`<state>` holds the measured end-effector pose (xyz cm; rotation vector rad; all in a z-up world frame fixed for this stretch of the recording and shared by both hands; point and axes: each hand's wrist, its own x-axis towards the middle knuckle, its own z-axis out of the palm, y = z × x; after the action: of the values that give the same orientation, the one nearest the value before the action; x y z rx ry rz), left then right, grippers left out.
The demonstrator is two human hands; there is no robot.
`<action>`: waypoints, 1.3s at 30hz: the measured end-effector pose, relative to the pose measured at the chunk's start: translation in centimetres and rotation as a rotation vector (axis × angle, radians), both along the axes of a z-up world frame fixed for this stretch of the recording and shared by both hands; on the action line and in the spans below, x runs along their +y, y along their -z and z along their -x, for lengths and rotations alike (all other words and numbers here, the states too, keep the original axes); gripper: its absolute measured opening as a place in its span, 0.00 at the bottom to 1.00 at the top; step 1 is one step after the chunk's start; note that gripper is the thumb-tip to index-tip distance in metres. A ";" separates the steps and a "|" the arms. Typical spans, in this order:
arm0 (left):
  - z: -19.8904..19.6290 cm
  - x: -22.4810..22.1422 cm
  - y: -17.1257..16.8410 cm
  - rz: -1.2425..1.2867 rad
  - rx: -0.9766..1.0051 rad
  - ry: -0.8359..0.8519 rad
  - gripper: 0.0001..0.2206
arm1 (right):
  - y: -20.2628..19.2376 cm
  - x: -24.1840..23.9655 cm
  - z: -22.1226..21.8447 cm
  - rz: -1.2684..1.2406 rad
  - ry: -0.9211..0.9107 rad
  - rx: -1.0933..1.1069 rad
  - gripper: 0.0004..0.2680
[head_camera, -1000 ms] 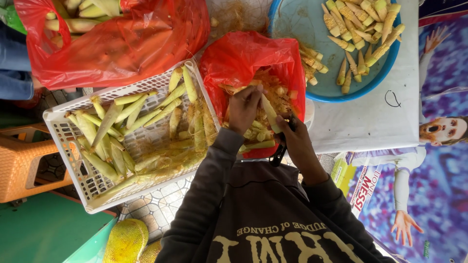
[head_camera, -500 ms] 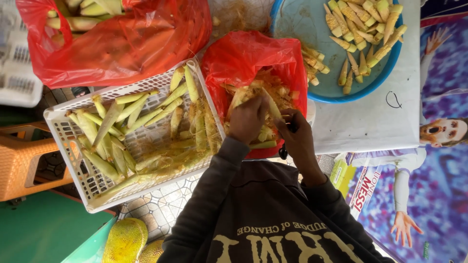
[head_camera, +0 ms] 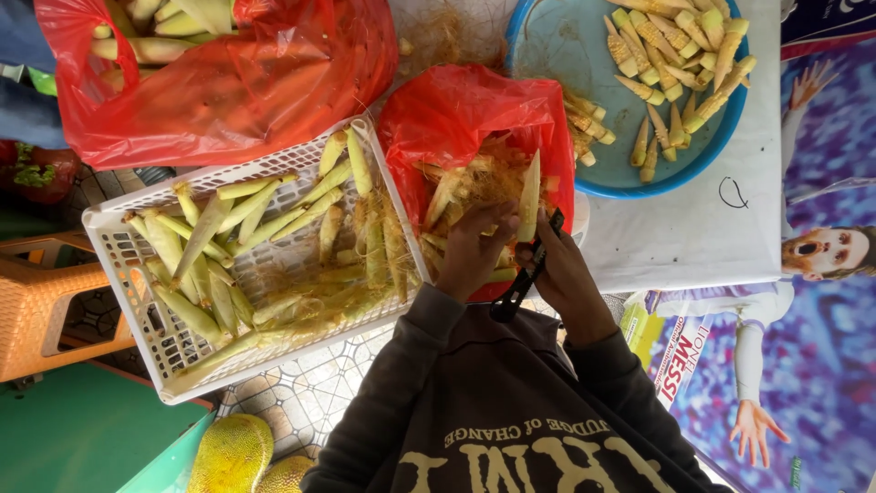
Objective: Peeling and trimming baby corn using a knife on a table
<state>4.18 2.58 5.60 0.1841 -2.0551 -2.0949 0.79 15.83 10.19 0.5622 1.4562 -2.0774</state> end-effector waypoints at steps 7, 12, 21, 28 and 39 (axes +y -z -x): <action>-0.8 0.3 0.5 -0.341 -0.277 0.029 0.22 | 1.2 -0.1 -0.4 -0.279 -0.025 0.320 0.07; -1.4 0.2 0.2 -0.241 -0.289 -0.111 0.28 | -2.7 -0.7 -0.1 -0.672 -0.090 0.545 0.17; -1.5 0.7 1.8 0.077 0.022 -0.267 0.15 | 0.9 -1.2 -1.1 -0.299 -0.200 0.474 0.08; 0.0 -2.2 -0.7 0.053 0.093 -0.365 0.16 | -1.1 -1.4 -2.0 -0.261 -0.193 0.493 0.07; 3.0 -4.0 -0.3 0.602 0.325 -0.269 0.10 | -1.7 -0.9 -4.4 -0.456 -0.203 0.460 0.08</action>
<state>1.14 -1.45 5.94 0.0199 -2.1949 -1.1952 5.14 14.91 11.88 0.0826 2.1772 -1.7871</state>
